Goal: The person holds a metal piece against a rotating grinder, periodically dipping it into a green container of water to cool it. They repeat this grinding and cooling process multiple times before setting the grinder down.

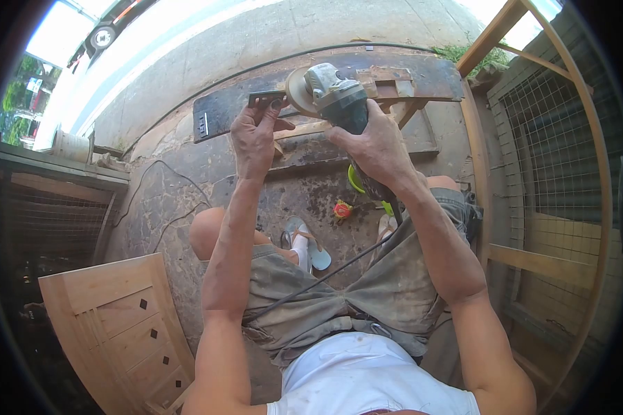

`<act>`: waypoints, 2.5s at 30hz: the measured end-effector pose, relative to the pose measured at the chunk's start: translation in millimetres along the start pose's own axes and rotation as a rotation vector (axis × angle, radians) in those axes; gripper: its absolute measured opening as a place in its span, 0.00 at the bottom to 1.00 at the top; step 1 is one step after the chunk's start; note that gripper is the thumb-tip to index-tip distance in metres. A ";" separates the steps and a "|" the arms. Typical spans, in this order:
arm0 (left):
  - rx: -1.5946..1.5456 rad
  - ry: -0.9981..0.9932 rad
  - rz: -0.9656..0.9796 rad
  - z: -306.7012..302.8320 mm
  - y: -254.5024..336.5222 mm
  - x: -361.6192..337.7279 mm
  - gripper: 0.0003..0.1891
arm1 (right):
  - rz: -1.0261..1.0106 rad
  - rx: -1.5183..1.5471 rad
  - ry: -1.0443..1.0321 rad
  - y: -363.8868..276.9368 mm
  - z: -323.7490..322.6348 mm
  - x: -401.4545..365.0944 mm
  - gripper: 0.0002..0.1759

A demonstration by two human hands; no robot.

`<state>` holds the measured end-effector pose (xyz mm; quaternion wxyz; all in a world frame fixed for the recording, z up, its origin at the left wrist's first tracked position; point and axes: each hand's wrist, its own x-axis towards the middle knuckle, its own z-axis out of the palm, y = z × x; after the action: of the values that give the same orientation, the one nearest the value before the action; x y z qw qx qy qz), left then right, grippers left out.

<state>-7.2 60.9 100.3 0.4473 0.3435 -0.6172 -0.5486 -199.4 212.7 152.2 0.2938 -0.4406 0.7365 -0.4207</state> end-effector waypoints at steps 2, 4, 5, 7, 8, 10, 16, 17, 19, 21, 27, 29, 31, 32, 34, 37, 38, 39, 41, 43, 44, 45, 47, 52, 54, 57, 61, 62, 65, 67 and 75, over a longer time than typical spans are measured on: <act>0.012 -0.005 0.004 0.0 -2.6 0.1 0.14 | -0.008 0.011 0.000 -1.7 0.5 -0.8 0.38; 0.040 -0.014 0.009 0.2 -2.5 0.2 0.14 | -0.018 0.017 0.002 -0.2 1.6 -0.8 0.38; 0.046 -0.006 -0.003 1.2 -1.8 -0.6 0.14 | -0.024 0.018 0.001 2.5 3.2 0.0 0.38; 0.058 0.008 -0.025 4.4 -0.3 -1.4 0.13 | -0.027 0.026 -0.005 4.2 3.7 0.1 0.38; 0.062 -0.002 -0.014 4.4 -1.4 -1.4 0.13 | -0.024 0.033 -0.012 3.2 3.5 -0.5 0.38; 0.071 -0.022 0.009 4.8 -4.0 -0.7 0.13 | -0.041 0.049 -0.011 2.4 3.8 -1.3 0.38; 0.004 -0.055 0.017 8.9 -8.2 -0.7 0.12 | -0.089 0.058 0.019 1.5 5.2 -2.8 0.38; -0.011 -0.058 0.023 9.7 -9.1 -1.1 0.11 | -0.092 0.055 0.020 1.4 5.2 -3.1 0.38; -0.044 -0.063 0.035 11.6 -11.6 -1.1 0.11 | -0.093 0.055 0.018 0.2 4.3 -3.4 0.38; -0.044 -0.075 0.047 12.2 -14.4 -0.7 0.10 | -0.090 0.061 0.011 -1.7 3.6 -4.2 0.38; -0.027 -0.109 0.063 11.5 -24.4 0.3 0.12 | -0.118 0.088 0.010 0.4 4.5 -4.7 0.38; -0.023 -0.122 0.073 11.8 -25.8 0.4 0.13 | -0.076 0.073 -0.026 -4.0 0.9 -6.6 0.37; -0.017 -0.128 0.072 12.6 -26.2 -0.5 0.13 | -0.054 0.069 -0.046 -4.6 -0.3 -7.1 0.37; -0.011 -0.129 0.070 13.1 -25.8 -1.2 0.13 | -0.054 0.071 -0.048 -4.0 -0.1 -7.1 0.37; 0.001 -0.131 0.067 13.9 -24.9 -2.3 0.13 | -0.039 0.070 -0.056 -3.3 0.0 -6.7 0.37; -0.011 -0.106 0.028 14.9 -22.8 -0.2 0.09 | -0.044 0.064 -0.042 -1.0 -0.8 -4.2 0.37; -0.009 -0.107 0.032 14.2 -22.1 0.4 0.09 | -0.075 0.067 -0.018 3.1 1.8 -3.5 0.38; -0.007 -0.107 0.035 13.4 -21.4 0.5 0.09 | -0.105 0.070 0.006 5.0 3.1 -2.9 0.38; -0.008 -0.118 0.052 13.3 -23.0 0.7 0.10 | -0.117 0.079 0.016 2.0 2.9 -4.4 0.38; -0.011 -0.136 0.079 14.3 -25.8 0.3 0.13 | -0.127 0.089 0.019 -0.7 2.8 -6.2 0.38; -0.010 -0.138 0.083 14.7 -27.0 0.2 0.13 | -0.131 0.096 0.019 -1.8 2.9 -6.5 0.38; -0.009 -0.140 0.088 14.7 -28.0 -0.2 0.13 | -0.136 0.104 0.019 -2.8 2.9 -6.9 0.38; -0.027 -0.132 0.076 15.8 -26.6 -0.8 0.12 | -0.072 0.082 -0.023 -3.5 -0.1 -6.7 0.38; -0.031 -0.104 0.017 12.3 -22.2 0.7 0.09 | -0.015 0.060 -0.050 -1.1 -1.4 -3.0 0.37; -0.068 -0.116 0.040 14.4 -24.8 1.4 0.10 | -0.015 0.065 -0.044 -2.5 -0.4 -4.3 0.36; -0.047 -0.139 0.064 15.0 -29.2 0.7 0.12 | -0.064 0.105 -0.031 -3.2 1.5 -5.9 0.36; -0.032 -0.136 0.093 15.6 -27.3 0.2 0.13 | -0.037 0.066 -0.051 -3.7 0.2 -4.6 0.36; -0.038 -0.130 0.082 15.0 -27.0 0.4 0.12 | -0.028 0.064 -0.050 -3.7 -0.2 -4.4 0.37; -0.057 -0.115 0.057 11.6 -24.9 1.9 0.09 | -0.015 0.059 -0.049 -2.3 -1.4 -4.0 0.38; -0.069 -0.105 0.048 10.7 -22.6 2.4 0.09 | -0.011 0.055 -0.048 -1.7 -2.2 -4.2 0.38; 0.017 -0.047 0.012 6.2 -6.0 0.7 0.13 | -0.036 -0.001 0.000 10.0 -3.1 -0.7 0.41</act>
<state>-13.6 61.6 94.5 0.4328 0.3305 -0.6343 -0.5487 -205.6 217.0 144.9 0.2860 -0.4538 0.7288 -0.4256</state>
